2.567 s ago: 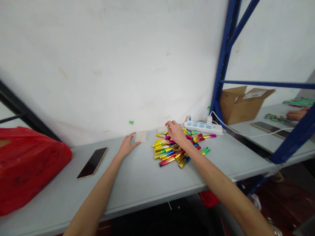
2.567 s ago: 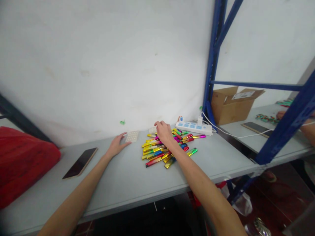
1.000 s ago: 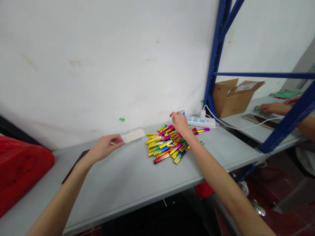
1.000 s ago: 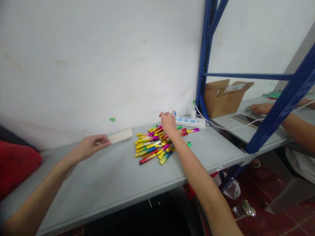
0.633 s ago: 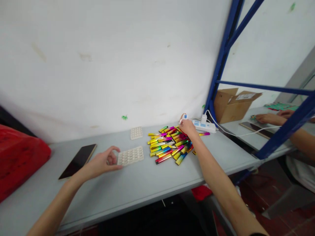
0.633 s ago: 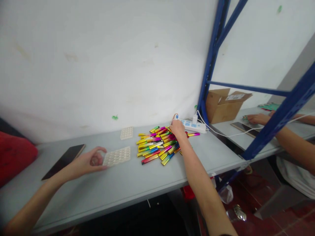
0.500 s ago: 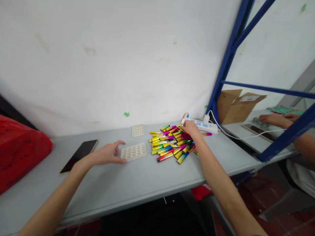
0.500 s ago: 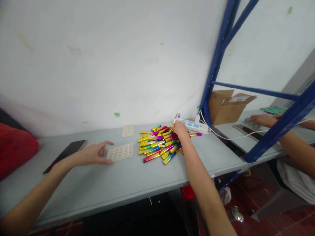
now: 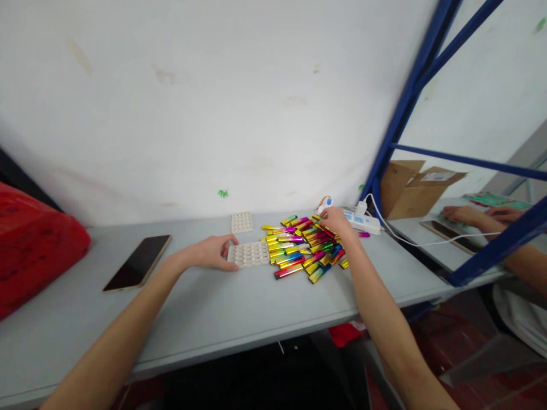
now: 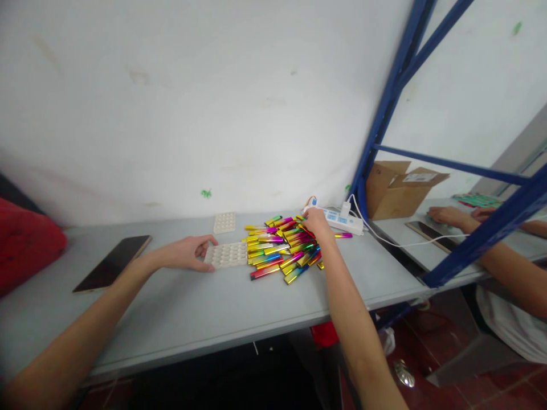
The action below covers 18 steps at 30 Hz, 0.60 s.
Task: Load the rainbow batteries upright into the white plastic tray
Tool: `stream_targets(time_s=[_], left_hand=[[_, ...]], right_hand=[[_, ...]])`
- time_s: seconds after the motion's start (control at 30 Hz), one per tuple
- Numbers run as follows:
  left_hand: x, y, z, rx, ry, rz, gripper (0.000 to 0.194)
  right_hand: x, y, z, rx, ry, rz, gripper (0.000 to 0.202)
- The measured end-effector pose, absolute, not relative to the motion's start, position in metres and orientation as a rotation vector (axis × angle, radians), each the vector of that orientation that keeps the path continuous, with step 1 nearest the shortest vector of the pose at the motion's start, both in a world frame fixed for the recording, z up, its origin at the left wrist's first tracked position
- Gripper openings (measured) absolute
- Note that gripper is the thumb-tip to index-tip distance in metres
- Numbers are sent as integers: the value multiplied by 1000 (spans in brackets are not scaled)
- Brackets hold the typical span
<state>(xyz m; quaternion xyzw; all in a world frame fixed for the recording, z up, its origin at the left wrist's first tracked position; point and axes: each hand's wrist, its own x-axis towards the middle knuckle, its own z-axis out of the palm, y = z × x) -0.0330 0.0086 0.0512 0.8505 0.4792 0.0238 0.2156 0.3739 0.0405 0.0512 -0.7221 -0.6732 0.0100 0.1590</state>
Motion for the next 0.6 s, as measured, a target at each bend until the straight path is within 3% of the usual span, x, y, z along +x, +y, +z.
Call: stream_targets(time_s=[0.2, 0.6], left_hand=[[-33, 1, 41, 2399, 1344, 181, 70], [-39, 0, 31, 2358, 1278, 321, 69]], right_hand=[[348, 41, 50, -1579, -1860, 130, 29], [246, 16, 33, -829, -1489, 1241, 40]])
